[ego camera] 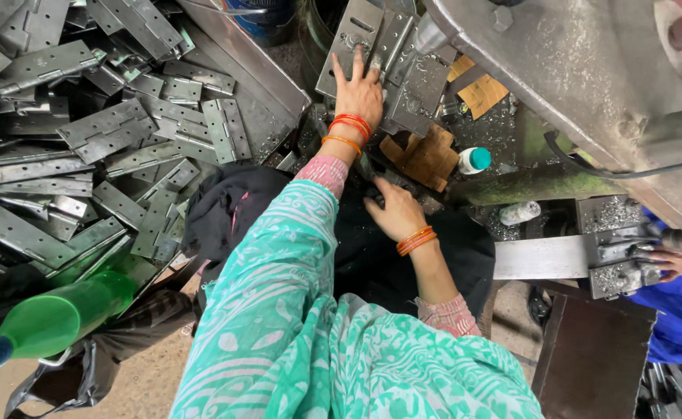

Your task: The person operates a metal press machine, repeatedly picking up metal brackets from a pile, placing them into the press, and removing the processed pieces. The person handles the brackets one at a time throughout the clip.

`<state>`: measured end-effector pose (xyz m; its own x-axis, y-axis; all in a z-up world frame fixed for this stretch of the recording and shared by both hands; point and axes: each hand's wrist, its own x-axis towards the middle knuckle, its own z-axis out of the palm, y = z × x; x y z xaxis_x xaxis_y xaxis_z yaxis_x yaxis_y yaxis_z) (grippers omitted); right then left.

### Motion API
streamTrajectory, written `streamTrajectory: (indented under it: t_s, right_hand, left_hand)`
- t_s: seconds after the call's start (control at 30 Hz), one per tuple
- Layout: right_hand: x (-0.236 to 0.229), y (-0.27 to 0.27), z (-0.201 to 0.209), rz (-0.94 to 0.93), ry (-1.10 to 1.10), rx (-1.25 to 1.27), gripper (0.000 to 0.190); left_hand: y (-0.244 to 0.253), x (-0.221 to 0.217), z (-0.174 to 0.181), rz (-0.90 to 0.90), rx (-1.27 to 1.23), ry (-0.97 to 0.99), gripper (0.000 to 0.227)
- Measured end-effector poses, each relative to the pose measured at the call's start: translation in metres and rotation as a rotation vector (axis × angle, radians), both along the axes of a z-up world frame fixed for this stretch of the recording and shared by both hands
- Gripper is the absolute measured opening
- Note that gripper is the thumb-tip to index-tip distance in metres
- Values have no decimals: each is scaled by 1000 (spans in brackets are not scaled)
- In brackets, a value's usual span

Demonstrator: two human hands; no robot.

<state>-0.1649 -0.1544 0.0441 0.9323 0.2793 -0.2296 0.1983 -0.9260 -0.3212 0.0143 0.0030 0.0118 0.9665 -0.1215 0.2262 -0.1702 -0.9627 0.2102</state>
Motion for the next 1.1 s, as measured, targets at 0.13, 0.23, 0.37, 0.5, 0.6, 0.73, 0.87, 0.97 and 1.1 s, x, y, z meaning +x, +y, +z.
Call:
streamTrajectory:
  t_s: [0.13,0.23,0.37,0.5,0.6,0.73,0.87,0.97,1.1]
  right_hand:
    - [-9,2,-21,13,-55,67,55]
    - [-50,17,-64,-99,-89,107,59]
    - [-60,10,-96,-177,14,177,55]
    - [-50,5,-80,-35,-82,234,54]
    - [-39,8,-33,10,-122,246,53]
    - [-28,16,29,-133,3,147,46]
    - [-22,33,50,-78,-78,105,46]
    - [-23,32,48,-76,-87,124,44]
    - [-22,26,39,-69,-109,165,42]
  left_hand:
    - [-4,19,0,6,-24,22,43]
    - [-5,20,-4,-2,-30,57,41]
    - [-1,13,11,18,-82,-58,41]
    - [16,-18,36,51,-50,-89,43]
    - [53,-38,42,23,-398,53,38]
    - [134,-68,0,204,-473,-4,38]
    - [198,-101,-83,565,-371,145,46]
    - [205,-117,-143,824,-358,282,57]
    - [194,-113,-194,938,-467,132,59]
